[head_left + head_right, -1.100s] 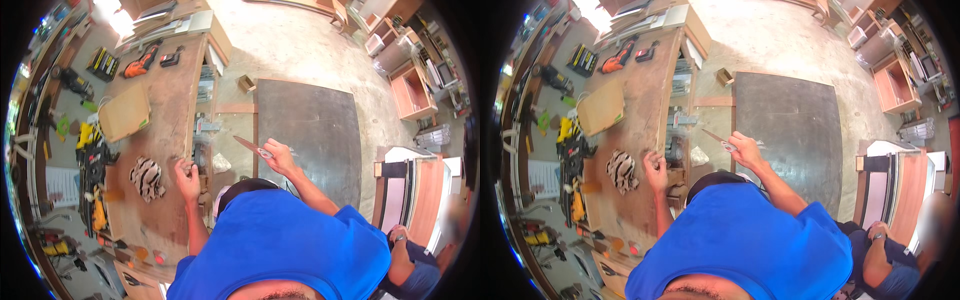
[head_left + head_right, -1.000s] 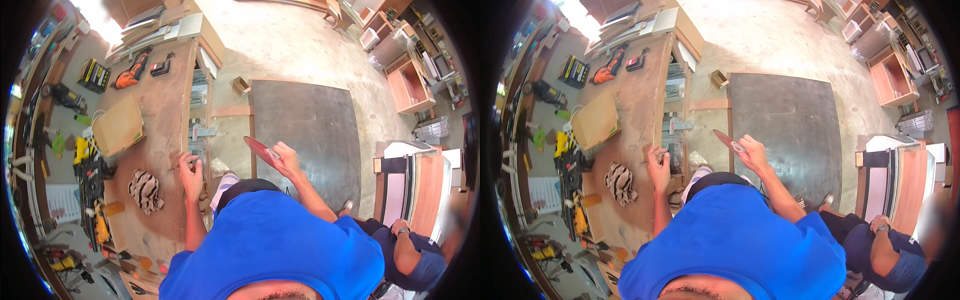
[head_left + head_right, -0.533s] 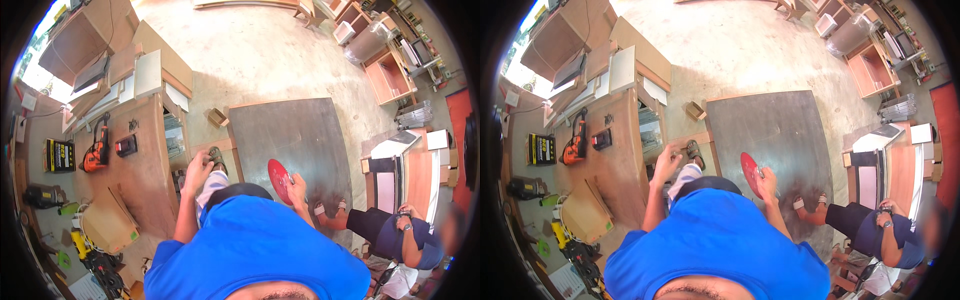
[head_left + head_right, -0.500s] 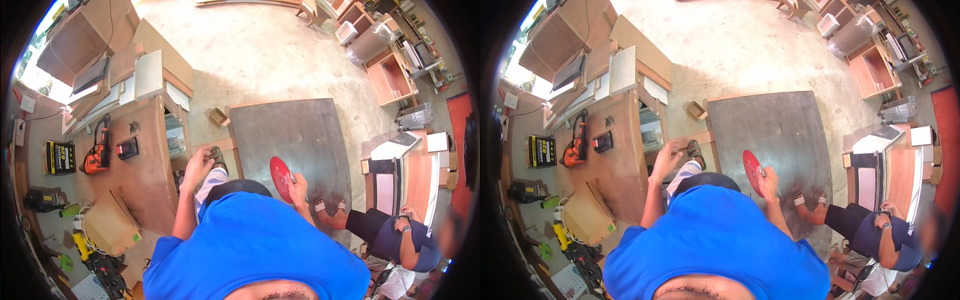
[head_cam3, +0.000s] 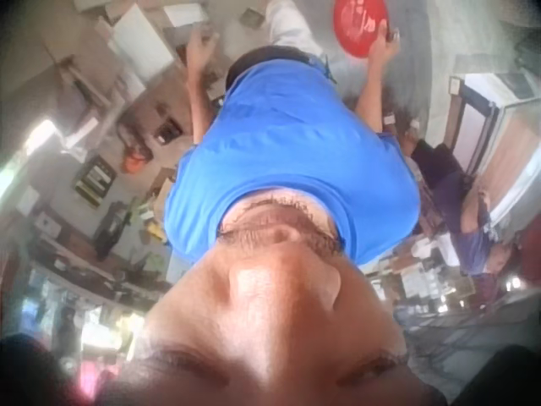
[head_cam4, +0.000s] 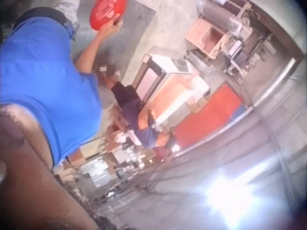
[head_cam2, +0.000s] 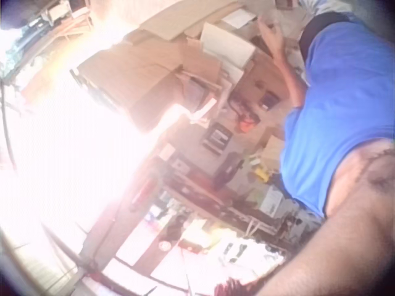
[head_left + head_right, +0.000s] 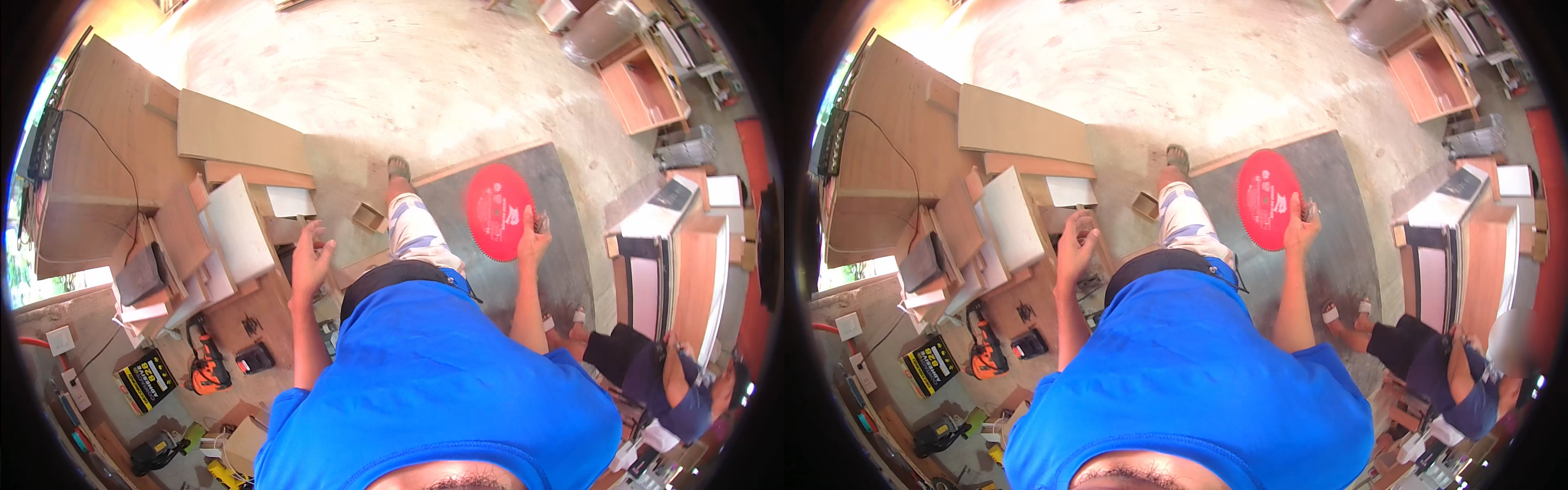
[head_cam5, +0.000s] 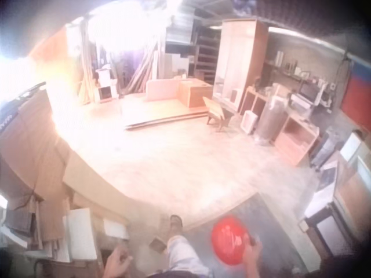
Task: The person removes a red circular saw blade from a table saw, cleans the blade slot with a brush, and then reinstalls the blade. The person uses a wrench to tighten the blade arbor nut and secures the blade in place.
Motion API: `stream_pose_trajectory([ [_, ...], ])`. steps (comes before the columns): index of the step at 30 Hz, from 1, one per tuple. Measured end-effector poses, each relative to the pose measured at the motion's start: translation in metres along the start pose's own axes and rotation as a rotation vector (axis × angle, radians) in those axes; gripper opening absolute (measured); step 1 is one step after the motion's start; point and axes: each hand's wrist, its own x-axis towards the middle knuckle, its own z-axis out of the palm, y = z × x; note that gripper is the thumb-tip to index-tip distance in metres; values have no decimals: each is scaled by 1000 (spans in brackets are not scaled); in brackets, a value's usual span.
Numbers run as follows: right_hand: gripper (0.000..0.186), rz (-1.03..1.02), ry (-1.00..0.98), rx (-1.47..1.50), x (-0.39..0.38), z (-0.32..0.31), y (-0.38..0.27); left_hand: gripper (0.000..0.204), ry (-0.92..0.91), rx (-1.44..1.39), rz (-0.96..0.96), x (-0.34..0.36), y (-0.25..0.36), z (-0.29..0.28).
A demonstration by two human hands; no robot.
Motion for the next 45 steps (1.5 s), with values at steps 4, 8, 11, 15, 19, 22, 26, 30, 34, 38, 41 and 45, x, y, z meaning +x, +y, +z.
stream_pose_trajectory([
  [4, 41, 81, -72, -18, 94, 110, 0, 57, 26, -85, -49, 92, 5, -2],
  [8, 39, -13, -159, -110, 202, 243, 9, 56, 111, -147, -187, 233, 10, -3],
  [11, 35, -331, -263, -10, 287, 355, -40, 47, 196, -16, -95, 366, 12, -7],
  [15, 32, -451, -383, 114, 365, 465, -155, 37, 67, -182, -114, 483, 107, -39],
  [19, 28, -643, -529, 247, 422, 565, -264, 40, 3, -455, -21, 584, 154, -72],
  [22, 20, -959, -647, 224, 432, 632, -329, 43, -46, -900, -128, 653, 180, -88],
  [26, 12, -1180, -897, 237, 429, 741, -377, 51, -55, -1413, -137, 746, 161, -123],
  [30, 3, -1137, -1106, 209, 424, 857, -373, 65, -34, -1595, -378, 840, 116, -158],
  [34, 9, -1124, -1247, 204, 400, 955, -448, 82, -32, -1743, -427, 894, 88, -249],
  [38, 11, -1277, -1263, 269, 393, 1058, -517, 89, 22, -1796, -403, 949, 95, -342],
  [41, 12, -1290, -1310, 347, 382, 1140, -562, 96, 88, -1821, -330, 994, 84, -402],
  [45, 13, -1319, -1416, 418, 363, 1253, -605, 106, 283, -1855, -351, 1058, 47, -465],
])
